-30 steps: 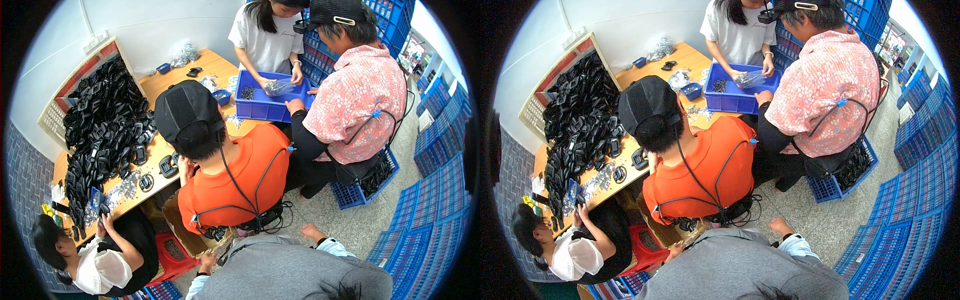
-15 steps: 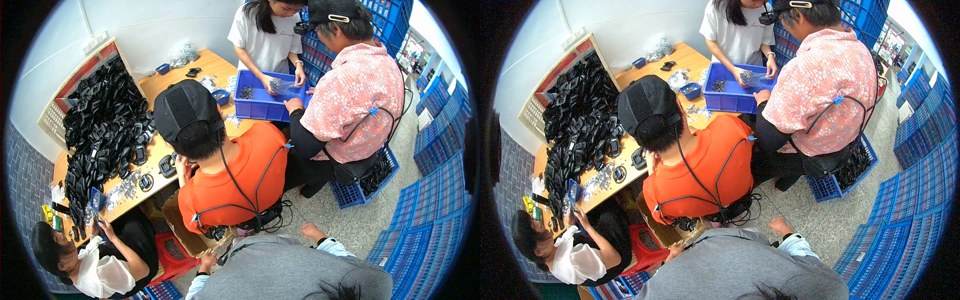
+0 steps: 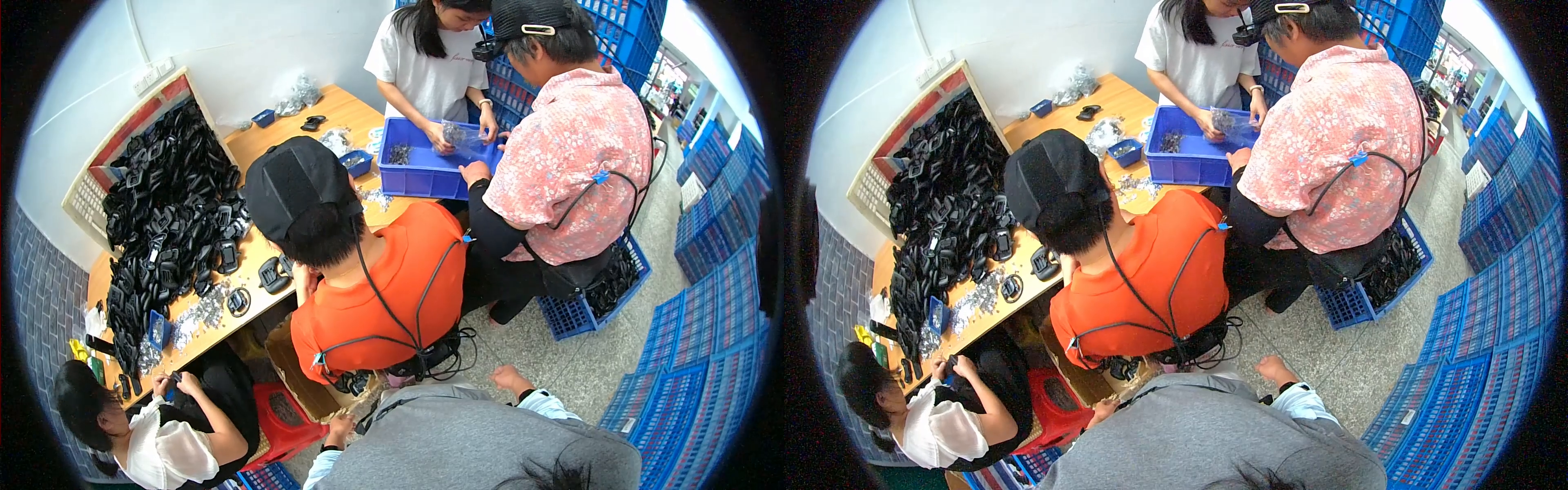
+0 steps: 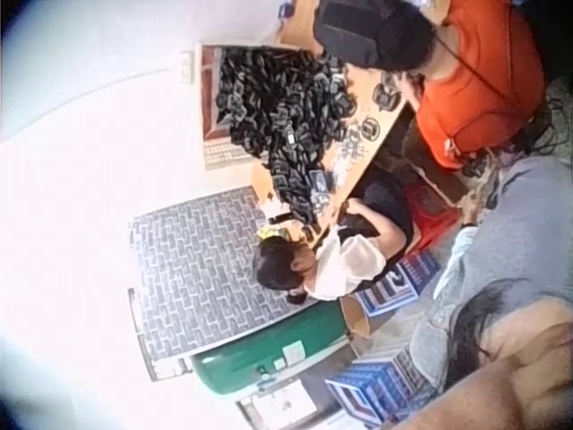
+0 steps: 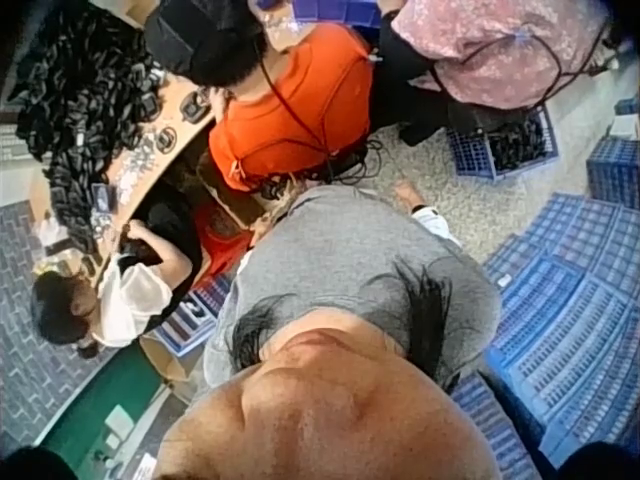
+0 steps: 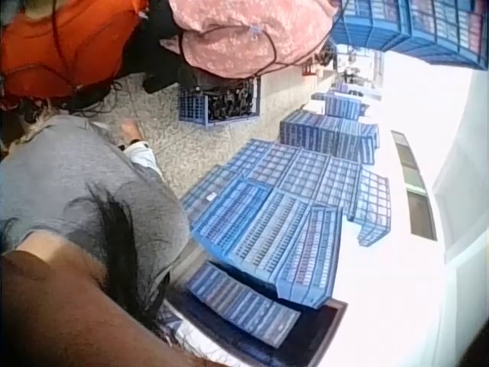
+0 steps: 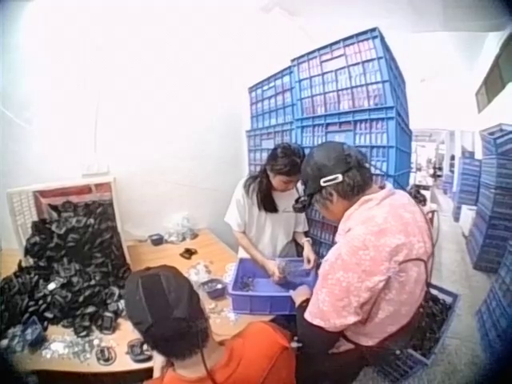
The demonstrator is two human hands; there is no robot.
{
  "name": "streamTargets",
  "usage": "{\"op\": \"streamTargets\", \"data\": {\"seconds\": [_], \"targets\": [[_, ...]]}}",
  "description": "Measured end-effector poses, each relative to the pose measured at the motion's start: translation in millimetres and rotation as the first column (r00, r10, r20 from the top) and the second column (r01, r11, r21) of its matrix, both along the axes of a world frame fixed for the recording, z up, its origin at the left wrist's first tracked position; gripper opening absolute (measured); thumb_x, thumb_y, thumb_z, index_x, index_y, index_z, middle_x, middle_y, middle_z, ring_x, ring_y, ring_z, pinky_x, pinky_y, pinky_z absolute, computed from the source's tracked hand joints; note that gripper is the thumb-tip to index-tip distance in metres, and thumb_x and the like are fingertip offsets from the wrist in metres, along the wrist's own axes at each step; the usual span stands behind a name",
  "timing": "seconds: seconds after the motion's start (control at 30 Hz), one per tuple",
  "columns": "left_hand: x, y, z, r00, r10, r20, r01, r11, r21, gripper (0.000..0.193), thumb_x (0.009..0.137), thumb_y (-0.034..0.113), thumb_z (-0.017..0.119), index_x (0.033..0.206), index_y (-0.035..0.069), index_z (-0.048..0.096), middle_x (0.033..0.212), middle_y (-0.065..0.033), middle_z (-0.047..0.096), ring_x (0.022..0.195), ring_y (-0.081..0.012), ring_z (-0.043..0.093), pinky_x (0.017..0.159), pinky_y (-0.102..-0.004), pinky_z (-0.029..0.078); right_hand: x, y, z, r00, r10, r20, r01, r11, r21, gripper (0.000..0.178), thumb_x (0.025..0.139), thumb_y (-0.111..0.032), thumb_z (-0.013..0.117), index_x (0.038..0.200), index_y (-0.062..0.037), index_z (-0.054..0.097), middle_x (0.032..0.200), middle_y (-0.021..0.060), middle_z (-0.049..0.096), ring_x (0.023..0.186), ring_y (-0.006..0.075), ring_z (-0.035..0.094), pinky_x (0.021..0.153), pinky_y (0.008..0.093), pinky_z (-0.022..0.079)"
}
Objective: The person is sorting and assembling small electronic or mechanical components into containers on a workbench.
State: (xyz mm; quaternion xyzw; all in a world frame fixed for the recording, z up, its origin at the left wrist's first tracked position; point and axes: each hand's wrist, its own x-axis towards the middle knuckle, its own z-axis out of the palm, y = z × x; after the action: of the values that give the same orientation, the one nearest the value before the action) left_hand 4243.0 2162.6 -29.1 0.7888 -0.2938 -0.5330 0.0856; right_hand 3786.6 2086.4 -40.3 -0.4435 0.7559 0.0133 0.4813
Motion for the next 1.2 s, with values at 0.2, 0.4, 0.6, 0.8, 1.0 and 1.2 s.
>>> {"op": "streamTargets", "data": {"seconds": [0.2,0.4,0.6,0.8,1.0,1.2], "targets": [[-3,-2,6,1.000,0.022,-0.003,-0.022,1.000,-0.020,0.026,0.072,0.024,0.051,0.086,0.002,0.050,0.063,-0.0051,0.052,0.051,-0.0136,0.048,0.043,-0.0257,0.040,-1,2,2,1.000,-0.012,-0.001,0.012,1.000,-0.023,0.023,0.064,-0.025,0.058,0.072,-0.0038,0.056,0.056,0.0051,0.054,0.050,0.0137,0.050,0.051,0.0269,0.041],[-2,-1,10,1.000,0.025,-0.006,-0.025,1.000,-0.017,0.025,0.073,0.024,0.051,0.085,0.001,0.049,0.062,-0.0045,0.051,0.051,-0.0130,0.048,0.043,-0.0252,0.039,7,-1,18,0.999,-0.033,0.006,0.032,0.999,0.018,0.024,0.064,-0.026,0.058,0.072,-0.0040,0.056,0.055,0.0049,0.054,0.049,0.0135,0.050,0.050,0.0264,0.041],[-8,-5,28,1.000,-0.002,0.027,0.001,1.000,0.007,0.026,0.073,0.025,0.050,0.082,0.001,0.049,0.063,-0.0046,0.052,0.051,-0.0130,0.048,0.043,-0.0248,0.039,3,1,11,0.998,-0.052,0.021,0.052,0.998,0.025,0.024,0.064,-0.026,0.058,0.072,-0.0036,0.055,0.055,0.0045,0.054,0.048,0.0129,0.051,0.049,0.0261,0.041],[-11,-4,30,0.999,0.003,0.034,-0.003,1.000,-0.019,0.026,0.074,0.025,0.050,0.082,0.001,0.050,0.063,-0.0054,0.052,0.052,-0.0131,0.049,0.044,-0.0247,0.039,-1,3,6,0.997,-0.063,0.035,0.063,0.998,0.001,0.025,0.064,-0.025,0.059,0.073,-0.0024,0.054,0.055,0.0049,0.054,0.047,0.0128,0.051,0.048,0.0258,0.041],[-13,-4,27,0.999,0.015,0.030,-0.015,1.000,-0.005,0.027,0.073,0.026,0.051,0.082,0.000,0.049,0.064,-0.0064,0.052,0.053,-0.0135,0.049,0.044,-0.0247,0.039,-4,5,1,0.995,-0.089,0.044,0.089,0.996,0.004,0.024,0.063,-0.022,0.059,0.074,-0.0015,0.054,0.056,0.0057,0.053,0.049,0.0135,0.051,0.048,0.0260,0.041],[-9,2,15,1.000,0.012,0.022,-0.012,1.000,-0.014,0.026,0.074,0.026,0.050,0.080,0.000,0.049,0.064,-0.0062,0.052,0.053,-0.0137,0.049,0.045,-0.0254,0.040,-1,1,14,0.995,-0.080,0.052,0.078,0.996,0.044,0.025,0.062,-0.021,0.059,0.077,-0.0017,0.055,0.058,0.0059,0.054,0.049,0.0139,0.051,0.048,0.0262,0.041]]}}
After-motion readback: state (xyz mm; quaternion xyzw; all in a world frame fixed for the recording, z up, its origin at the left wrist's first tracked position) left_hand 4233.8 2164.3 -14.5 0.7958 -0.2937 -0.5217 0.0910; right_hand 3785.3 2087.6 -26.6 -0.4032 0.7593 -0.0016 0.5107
